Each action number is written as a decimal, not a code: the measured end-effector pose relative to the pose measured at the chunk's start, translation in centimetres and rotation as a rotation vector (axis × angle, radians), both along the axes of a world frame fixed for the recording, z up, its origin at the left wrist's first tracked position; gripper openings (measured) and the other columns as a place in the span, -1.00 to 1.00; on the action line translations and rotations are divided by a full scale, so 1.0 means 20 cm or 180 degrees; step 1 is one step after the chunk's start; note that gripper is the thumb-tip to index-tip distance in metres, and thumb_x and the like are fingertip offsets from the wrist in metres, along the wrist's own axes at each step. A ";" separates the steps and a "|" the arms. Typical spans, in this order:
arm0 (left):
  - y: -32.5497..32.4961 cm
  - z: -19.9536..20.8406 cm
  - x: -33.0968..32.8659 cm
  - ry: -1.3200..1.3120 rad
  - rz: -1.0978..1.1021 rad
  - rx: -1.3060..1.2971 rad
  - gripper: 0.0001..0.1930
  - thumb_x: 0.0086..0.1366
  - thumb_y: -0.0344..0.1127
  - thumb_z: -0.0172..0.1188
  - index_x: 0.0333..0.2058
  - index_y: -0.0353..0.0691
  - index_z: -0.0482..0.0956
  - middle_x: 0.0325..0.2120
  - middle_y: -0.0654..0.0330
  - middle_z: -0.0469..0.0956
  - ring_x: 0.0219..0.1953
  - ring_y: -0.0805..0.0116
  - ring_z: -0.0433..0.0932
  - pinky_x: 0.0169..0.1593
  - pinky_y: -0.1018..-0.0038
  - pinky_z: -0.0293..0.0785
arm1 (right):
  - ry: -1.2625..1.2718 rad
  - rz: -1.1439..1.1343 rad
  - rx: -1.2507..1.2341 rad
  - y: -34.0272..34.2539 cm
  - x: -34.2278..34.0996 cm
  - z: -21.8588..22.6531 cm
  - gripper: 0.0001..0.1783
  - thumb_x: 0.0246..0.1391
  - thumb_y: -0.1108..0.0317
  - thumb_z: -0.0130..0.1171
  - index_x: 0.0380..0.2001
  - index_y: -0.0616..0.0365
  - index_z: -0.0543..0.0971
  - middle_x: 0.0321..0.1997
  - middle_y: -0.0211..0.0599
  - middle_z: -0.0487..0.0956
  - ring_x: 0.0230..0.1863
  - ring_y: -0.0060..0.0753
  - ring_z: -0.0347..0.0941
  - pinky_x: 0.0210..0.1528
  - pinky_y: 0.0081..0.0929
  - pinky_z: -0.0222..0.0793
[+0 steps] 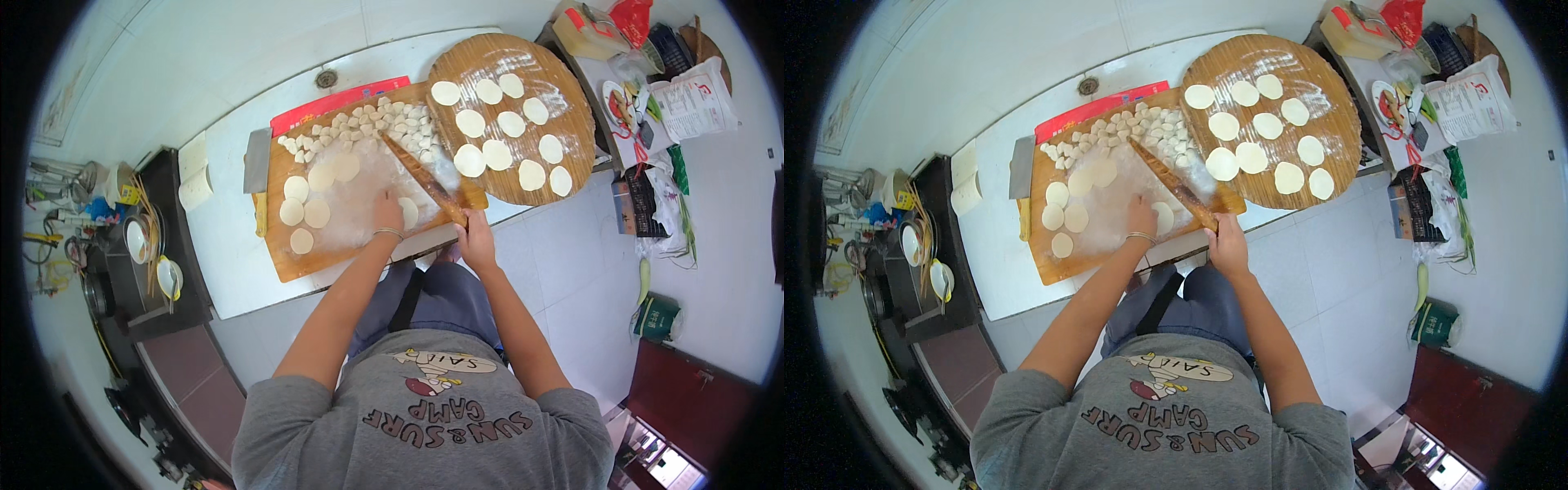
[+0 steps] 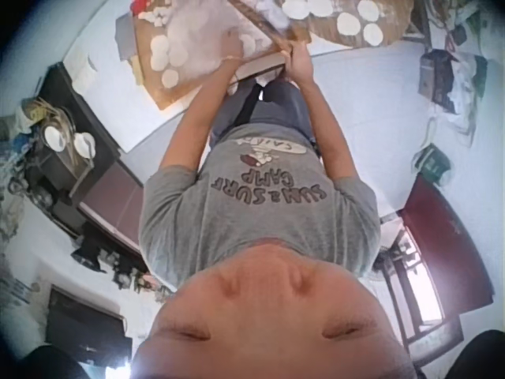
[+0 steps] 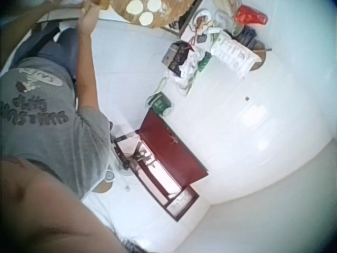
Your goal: The person uses a wooden rolling pin to flatten small balls of dough into thin, round discs on a floured wooden board. They repeatedly pick up a dough ball, roll it out, and place the finished disc onto a bamboo tray to the right.
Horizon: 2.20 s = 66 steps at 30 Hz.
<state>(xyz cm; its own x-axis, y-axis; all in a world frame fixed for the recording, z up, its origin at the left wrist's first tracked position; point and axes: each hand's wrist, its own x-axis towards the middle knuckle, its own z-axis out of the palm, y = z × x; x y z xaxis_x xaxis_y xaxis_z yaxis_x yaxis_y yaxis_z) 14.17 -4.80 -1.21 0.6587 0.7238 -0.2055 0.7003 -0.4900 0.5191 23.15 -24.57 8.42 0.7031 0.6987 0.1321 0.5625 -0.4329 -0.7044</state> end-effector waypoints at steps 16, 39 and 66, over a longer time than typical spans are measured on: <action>0.02 -0.05 -0.07 -0.0382 0.0025 0.0171 -0.83 0.08 -0.32 0.25 -0.36 -0.24 0.53 -0.46 -0.03 0.59 -0.36 0.00 0.58 -0.21 0.14 0.49 | 0.0122 -0.0168 0.0101 -0.07 -0.10 0.04 -0.65 0.09 0.39 0.13 -0.07 0.34 0.39 -0.16 0.08 0.40 -0.11 0.19 0.38 -0.06 -0.11 0.33; 0.40 -0.15 -0.61 -0.1012 0.1263 -0.2339 -0.78 0.30 -0.33 0.15 -0.14 -0.30 0.58 -0.34 0.20 0.60 -0.35 0.36 0.60 -0.32 0.44 0.60 | 0.0396 -0.0117 -0.0001 0.03 -0.05 -0.03 -0.64 0.17 0.34 0.07 -0.02 0.34 0.38 -0.14 0.09 0.40 -0.08 0.14 0.38 0.00 -0.17 0.31; 0.69 0.23 -1.23 0.0534 0.1071 0.0364 -0.69 0.15 -0.22 0.23 -0.14 -0.20 0.56 -0.30 -0.07 0.60 -0.20 -0.06 0.57 -0.12 0.14 0.52 | 0.0243 0.0553 0.0117 0.36 -0.13 -0.06 -0.66 0.18 0.32 0.05 -0.06 0.34 0.38 -0.18 0.09 0.39 -0.12 0.15 0.35 -0.02 -0.12 0.27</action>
